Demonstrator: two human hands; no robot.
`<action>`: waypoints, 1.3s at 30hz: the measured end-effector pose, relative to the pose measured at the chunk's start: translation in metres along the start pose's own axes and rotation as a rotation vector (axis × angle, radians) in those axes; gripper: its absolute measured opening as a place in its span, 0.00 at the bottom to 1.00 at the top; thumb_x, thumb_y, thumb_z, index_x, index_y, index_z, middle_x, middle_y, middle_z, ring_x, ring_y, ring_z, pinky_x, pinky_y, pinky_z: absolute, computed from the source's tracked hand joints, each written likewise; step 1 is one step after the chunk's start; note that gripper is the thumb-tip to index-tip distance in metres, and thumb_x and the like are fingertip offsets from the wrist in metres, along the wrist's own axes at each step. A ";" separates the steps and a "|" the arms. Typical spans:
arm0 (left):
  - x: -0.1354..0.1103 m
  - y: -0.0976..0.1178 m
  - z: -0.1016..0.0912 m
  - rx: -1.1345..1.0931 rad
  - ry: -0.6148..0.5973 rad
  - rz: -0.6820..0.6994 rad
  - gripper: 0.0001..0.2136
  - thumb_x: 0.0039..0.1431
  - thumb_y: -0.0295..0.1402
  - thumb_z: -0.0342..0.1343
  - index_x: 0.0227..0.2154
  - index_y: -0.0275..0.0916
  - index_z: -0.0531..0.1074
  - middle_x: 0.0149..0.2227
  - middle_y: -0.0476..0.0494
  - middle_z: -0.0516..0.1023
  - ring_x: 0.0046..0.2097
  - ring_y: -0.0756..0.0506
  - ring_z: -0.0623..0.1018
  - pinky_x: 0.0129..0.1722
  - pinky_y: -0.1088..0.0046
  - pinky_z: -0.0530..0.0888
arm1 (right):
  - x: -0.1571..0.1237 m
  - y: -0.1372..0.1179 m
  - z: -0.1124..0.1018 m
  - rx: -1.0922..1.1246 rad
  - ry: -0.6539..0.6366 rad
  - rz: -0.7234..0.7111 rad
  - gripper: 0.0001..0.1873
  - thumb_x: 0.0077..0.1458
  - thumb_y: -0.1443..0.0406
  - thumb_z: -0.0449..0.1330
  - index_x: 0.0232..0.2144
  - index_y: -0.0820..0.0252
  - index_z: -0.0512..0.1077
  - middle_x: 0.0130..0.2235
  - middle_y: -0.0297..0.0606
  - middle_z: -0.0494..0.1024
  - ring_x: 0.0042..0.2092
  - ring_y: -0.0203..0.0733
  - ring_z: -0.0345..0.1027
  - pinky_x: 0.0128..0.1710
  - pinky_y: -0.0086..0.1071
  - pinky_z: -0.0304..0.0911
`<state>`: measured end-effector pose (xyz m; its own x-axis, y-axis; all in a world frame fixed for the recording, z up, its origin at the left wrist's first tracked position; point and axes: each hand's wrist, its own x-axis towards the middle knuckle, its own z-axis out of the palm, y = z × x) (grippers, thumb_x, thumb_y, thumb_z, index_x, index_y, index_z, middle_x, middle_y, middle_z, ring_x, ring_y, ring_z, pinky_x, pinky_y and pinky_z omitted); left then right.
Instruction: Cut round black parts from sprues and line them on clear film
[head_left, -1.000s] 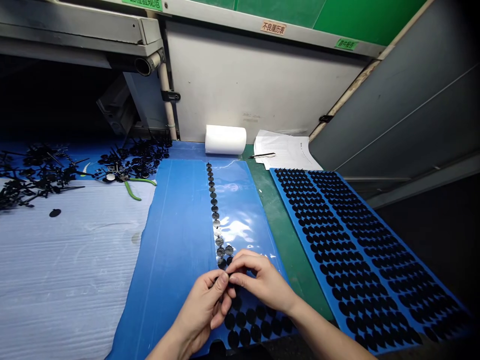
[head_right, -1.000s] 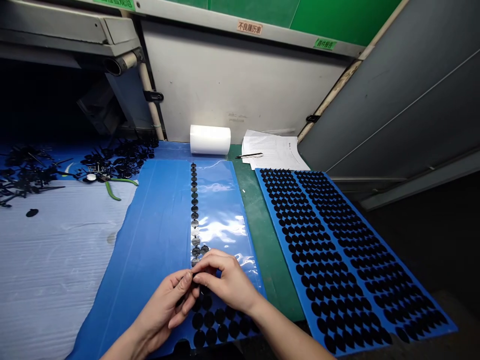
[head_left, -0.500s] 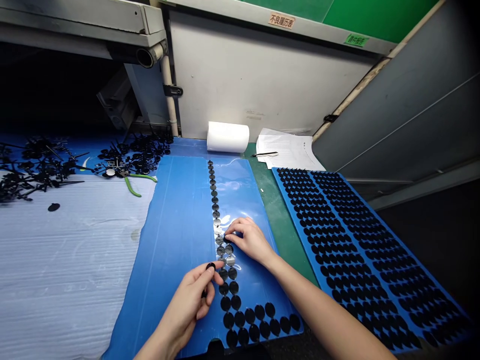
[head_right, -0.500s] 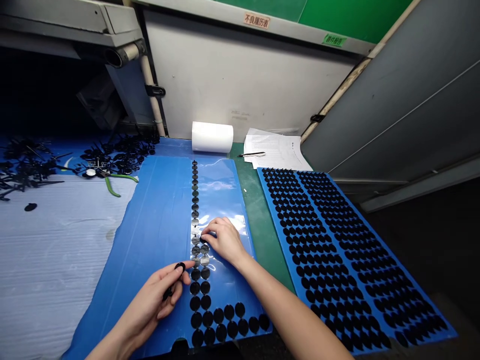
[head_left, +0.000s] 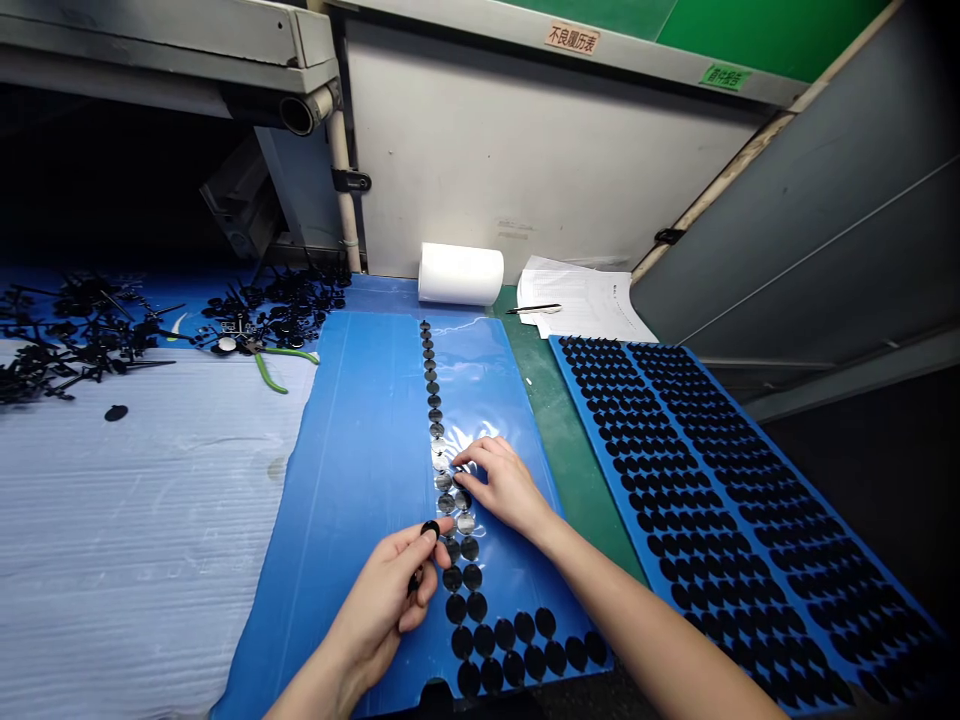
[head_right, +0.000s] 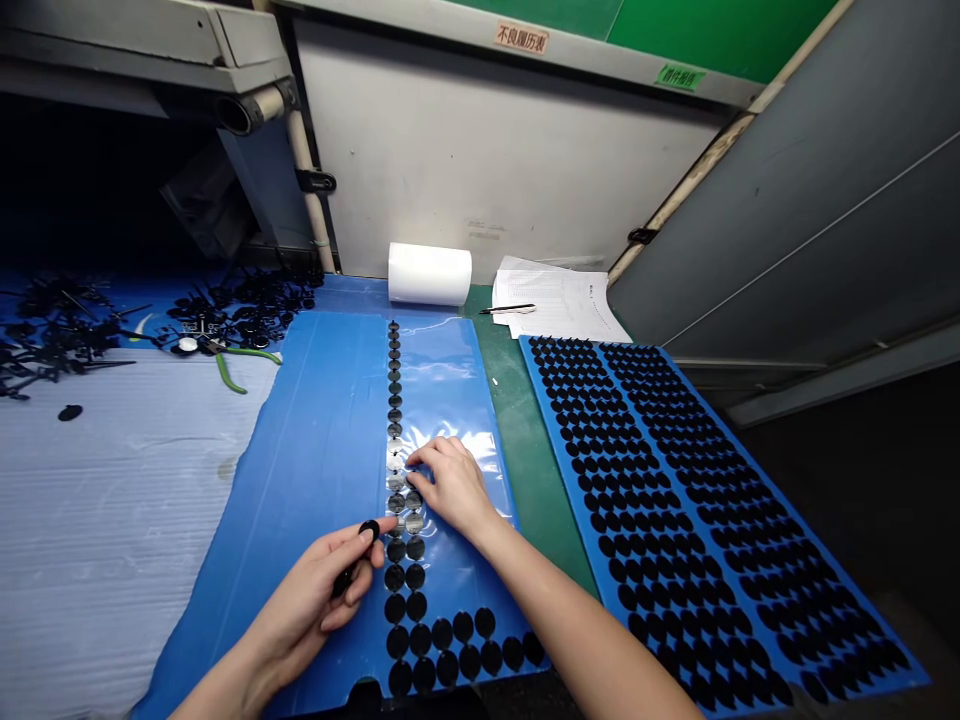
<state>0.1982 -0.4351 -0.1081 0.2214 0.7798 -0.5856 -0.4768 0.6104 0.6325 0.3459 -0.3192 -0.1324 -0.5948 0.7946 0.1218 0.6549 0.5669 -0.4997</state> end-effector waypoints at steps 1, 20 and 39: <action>0.000 0.001 0.001 -0.026 -0.005 -0.001 0.13 0.53 0.41 0.48 0.29 0.34 0.67 0.20 0.51 0.62 0.17 0.57 0.49 0.13 0.80 0.44 | -0.001 -0.001 0.000 -0.002 0.005 0.002 0.05 0.49 0.69 0.60 0.32 0.56 0.70 0.33 0.35 0.68 0.38 0.42 0.59 0.38 0.34 0.56; -0.001 -0.006 0.010 -0.138 -0.097 -0.043 0.07 0.53 0.32 0.43 0.29 0.34 0.64 0.24 0.49 0.64 0.18 0.57 0.57 0.13 0.80 0.47 | -0.014 -0.021 -0.021 0.311 -0.186 -0.212 0.03 0.54 0.69 0.55 0.30 0.59 0.69 0.30 0.32 0.72 0.34 0.34 0.65 0.35 0.25 0.60; -0.003 -0.003 0.007 0.029 -0.018 0.050 0.03 0.52 0.26 0.42 0.30 0.38 0.57 0.30 0.49 0.67 0.23 0.56 0.62 0.19 0.79 0.56 | 0.029 0.013 -0.003 -0.033 -0.057 -0.166 0.03 0.53 0.71 0.56 0.30 0.59 0.68 0.32 0.36 0.69 0.36 0.40 0.61 0.36 0.31 0.57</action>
<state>0.2046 -0.4377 -0.1048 0.2135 0.8117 -0.5437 -0.4628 0.5742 0.6754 0.3384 -0.2884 -0.1325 -0.7207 0.6766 0.1510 0.5602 0.6967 -0.4481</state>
